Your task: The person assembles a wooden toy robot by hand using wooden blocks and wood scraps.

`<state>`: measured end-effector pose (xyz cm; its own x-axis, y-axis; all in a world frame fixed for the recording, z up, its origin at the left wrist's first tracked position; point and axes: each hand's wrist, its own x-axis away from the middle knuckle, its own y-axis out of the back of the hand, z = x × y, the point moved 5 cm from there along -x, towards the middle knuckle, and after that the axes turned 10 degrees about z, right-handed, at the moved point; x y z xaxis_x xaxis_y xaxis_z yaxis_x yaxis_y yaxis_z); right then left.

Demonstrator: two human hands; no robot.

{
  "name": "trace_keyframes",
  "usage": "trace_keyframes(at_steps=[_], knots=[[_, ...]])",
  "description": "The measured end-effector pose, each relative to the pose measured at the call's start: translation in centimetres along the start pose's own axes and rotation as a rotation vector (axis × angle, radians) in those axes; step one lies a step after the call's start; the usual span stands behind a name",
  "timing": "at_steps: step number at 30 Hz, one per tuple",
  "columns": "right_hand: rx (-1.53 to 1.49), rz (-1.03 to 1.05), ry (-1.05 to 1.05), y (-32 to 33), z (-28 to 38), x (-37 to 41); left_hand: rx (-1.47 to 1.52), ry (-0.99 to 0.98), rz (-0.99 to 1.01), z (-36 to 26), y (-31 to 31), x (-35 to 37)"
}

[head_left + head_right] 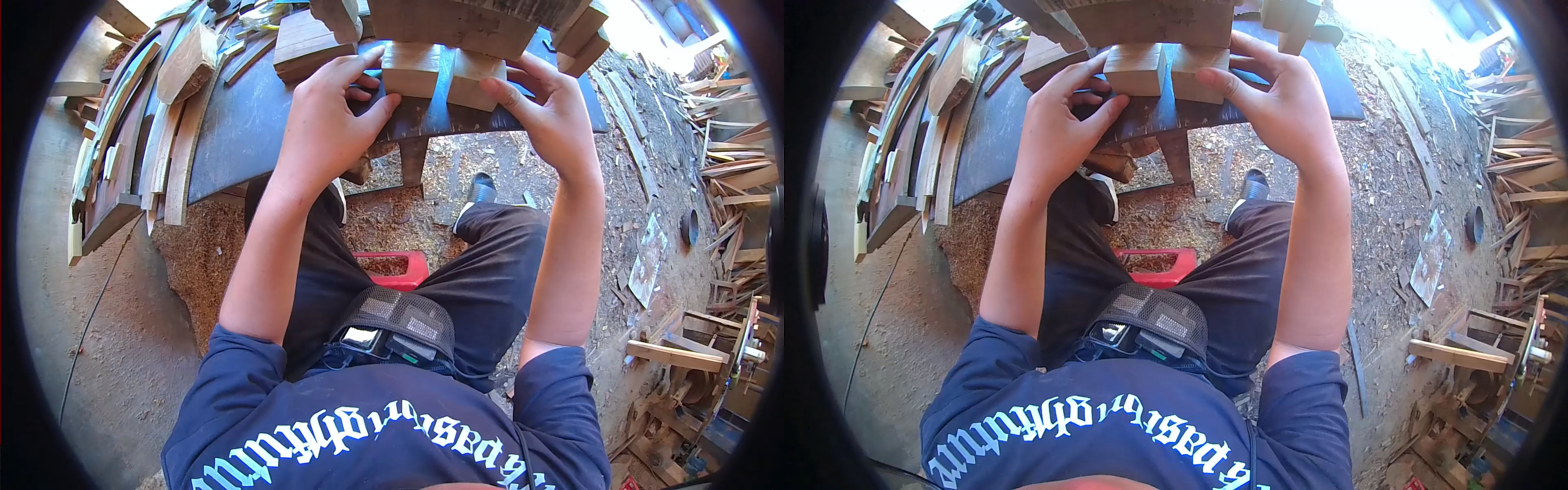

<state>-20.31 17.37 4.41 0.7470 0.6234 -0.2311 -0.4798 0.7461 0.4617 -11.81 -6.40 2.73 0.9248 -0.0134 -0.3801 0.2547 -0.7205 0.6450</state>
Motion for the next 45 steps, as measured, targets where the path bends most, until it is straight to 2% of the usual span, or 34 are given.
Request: trace_keyframes(at_steps=[4, 8, 18, 24, 36, 39, 42, 45], knots=[[-0.007, 0.008, 0.025, 0.0, 0.2, 0.0, -0.033, 0.005, -0.046, -0.4, 0.6, 1.4], [-0.015, 0.011, 0.041, 0.0, 0.1, -0.1, -0.201, -0.11, -0.123, -1.4, 0.5, 3.1], [-0.063, 0.005, -0.002, 0.1, -0.2, -0.3, -0.229, -0.142, -0.115, -1.4, 0.2, 3.2], [0.041, -0.053, -0.043, 0.0, 0.6, -0.2, -0.252, -0.114, -0.087, -1.4, 0.1, 3.2], [-0.04, -0.054, -0.019, -0.2, -0.1, -0.7, -0.344, -0.184, -0.056, -2.2, -0.3, 3.3], [-0.027, -0.062, -0.017, 0.0, -0.3, -0.7, -0.154, -0.038, -0.178, -1.3, 0.3, 2.7], [-0.02, -0.068, -0.015, -0.1, -0.4, -0.5, -0.11, -0.073, -0.128, -1.2, 0.1, 0.6], [-0.072, -0.062, 0.014, -0.4, 0.0, -0.6, -0.188, -0.041, -0.108, -2.2, -0.9, -0.8]])
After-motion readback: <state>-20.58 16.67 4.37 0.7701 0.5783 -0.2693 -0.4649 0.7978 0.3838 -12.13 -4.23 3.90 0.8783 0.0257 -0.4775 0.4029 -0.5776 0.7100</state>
